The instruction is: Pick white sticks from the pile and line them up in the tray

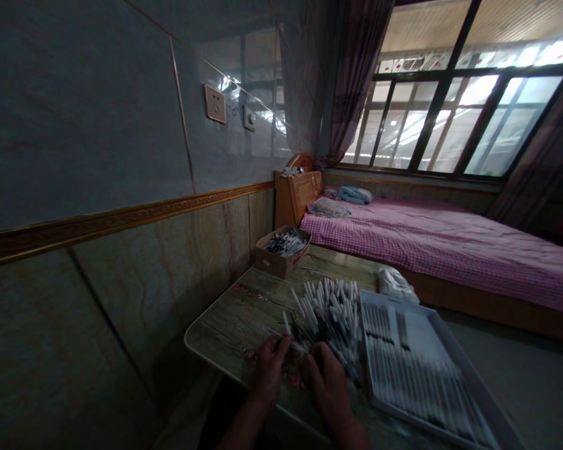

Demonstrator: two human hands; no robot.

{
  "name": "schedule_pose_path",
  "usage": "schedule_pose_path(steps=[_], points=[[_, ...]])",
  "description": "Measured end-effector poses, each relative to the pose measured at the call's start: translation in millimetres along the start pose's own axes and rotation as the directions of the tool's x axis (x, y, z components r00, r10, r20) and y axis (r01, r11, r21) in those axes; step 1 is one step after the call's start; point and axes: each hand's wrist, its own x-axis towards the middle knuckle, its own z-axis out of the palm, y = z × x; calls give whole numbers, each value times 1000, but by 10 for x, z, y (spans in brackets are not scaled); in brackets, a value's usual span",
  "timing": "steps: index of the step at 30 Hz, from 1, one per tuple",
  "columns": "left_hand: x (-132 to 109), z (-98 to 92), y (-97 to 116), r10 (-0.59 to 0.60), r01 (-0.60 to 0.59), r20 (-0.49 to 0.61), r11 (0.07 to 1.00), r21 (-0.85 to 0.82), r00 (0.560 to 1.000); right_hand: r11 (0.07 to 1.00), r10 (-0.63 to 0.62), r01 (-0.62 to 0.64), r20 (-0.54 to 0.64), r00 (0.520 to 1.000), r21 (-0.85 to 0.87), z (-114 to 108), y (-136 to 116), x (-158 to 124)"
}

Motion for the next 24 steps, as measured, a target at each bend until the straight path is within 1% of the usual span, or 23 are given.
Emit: schedule_pose_path(steps=[5, 8, 11, 16, 19, 21, 24], points=[[-19, 19, 7, -47, 48, 73, 999, -11, 996, 999, -22, 21, -34, 999, -44, 40, 38, -4], [-17, 18, 22, -22, 23, 43, 1000, -8, 999, 999, -34, 33, -39, 999, -41, 30, 18, -3], [-17, 15, 32, 6, -7, 14, 1000, 14, 1000, 1000, -5, 5, -15, 1000, -18, -1, -23, 1], [-36, 28, 36, -46, 44, 52, 998, 38, 998, 999, -9, 9, -2, 1000, -41, -12, -8, 11], [-45, 37, 49, -42, 41, 35, 999, 30, 999, 999, 11, -9, 41, 999, -50, -6, -8, 19], [-47, 37, 52, -29, 28, 32, 999, 32, 999, 998, 16, -14, 47, 999, -56, -3, -15, 21], [-46, 30, 36, -31, 28, 73, 999, 46, 997, 997, 3, -1, 25, 1000, -77, 7, 4, 16]])
